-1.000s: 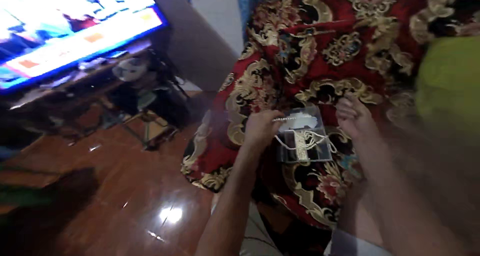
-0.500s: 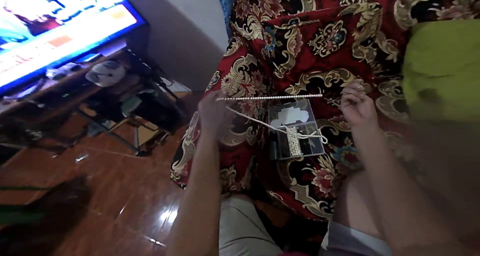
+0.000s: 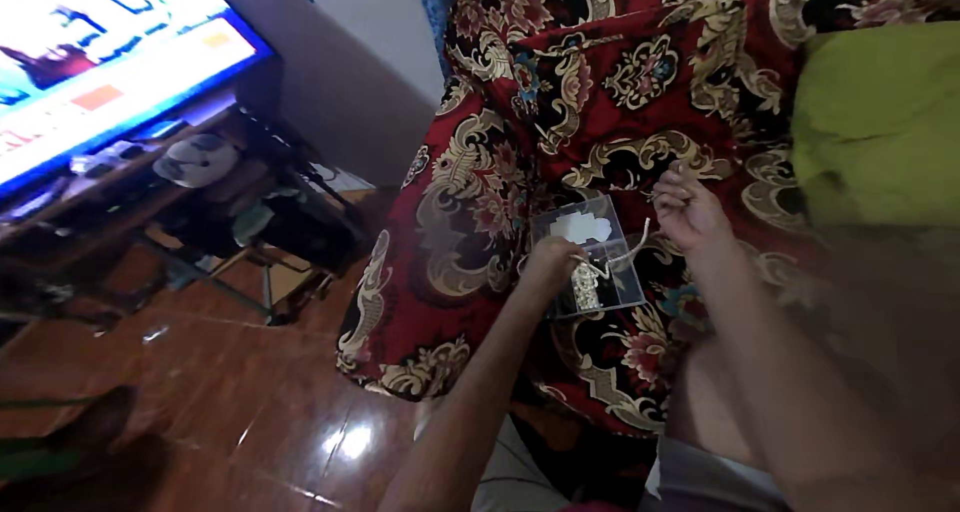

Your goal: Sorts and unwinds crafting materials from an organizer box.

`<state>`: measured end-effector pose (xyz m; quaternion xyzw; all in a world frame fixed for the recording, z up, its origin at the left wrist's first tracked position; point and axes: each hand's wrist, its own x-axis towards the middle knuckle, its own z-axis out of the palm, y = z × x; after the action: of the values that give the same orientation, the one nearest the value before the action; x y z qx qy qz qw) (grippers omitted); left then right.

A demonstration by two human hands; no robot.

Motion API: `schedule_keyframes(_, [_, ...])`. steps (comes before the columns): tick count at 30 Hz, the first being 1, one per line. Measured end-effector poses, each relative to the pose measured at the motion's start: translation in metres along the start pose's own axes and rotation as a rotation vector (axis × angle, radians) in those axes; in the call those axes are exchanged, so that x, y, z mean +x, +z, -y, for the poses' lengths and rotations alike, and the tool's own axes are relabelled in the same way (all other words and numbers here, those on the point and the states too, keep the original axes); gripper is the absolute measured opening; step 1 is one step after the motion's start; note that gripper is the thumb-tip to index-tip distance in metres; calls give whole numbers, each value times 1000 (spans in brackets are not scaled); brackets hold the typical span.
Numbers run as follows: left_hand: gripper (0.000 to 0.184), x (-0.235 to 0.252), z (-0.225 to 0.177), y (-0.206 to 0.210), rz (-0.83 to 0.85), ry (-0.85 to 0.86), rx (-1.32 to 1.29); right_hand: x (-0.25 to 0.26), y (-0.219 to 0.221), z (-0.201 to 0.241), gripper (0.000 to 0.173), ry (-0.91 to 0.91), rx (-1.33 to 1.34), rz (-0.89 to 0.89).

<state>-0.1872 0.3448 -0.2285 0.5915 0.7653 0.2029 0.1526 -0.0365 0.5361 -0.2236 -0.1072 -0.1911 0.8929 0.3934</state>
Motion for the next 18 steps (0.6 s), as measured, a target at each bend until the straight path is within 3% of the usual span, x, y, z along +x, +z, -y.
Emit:
schedule_keyframes(2, [22, 8, -5, 15, 157, -23, 14, 0, 0, 0, 23, 14, 9, -7])
schedule_keyframes(4, [23, 13, -10, 15, 211, -67, 48, 0, 0, 0, 24, 8, 6, 0])
schedule_keyframes(7, [23, 9, -1, -8, 92, -146, 118, -3, -1, 2, 27, -5, -60, 95])
schedule_keyframes(9, [24, 0, 6, -32, 40, -301, 211, -8, 2, 0, 23, 28, -123, 180])
schedule_keyframes(12, [72, -11, -3, -61, 52, -487, 252, -22, 17, -11, 19, 88, -356, 312])
schedule_keyframes(15, [86, -17, -21, -47, -93, -147, -105, -36, 28, -29, 15, 161, -466, 479])
schedule_keyframes(18, [73, -10, -36, -3, -53, 150, -495, -39, 28, -31, 13, 192, -400, 562])
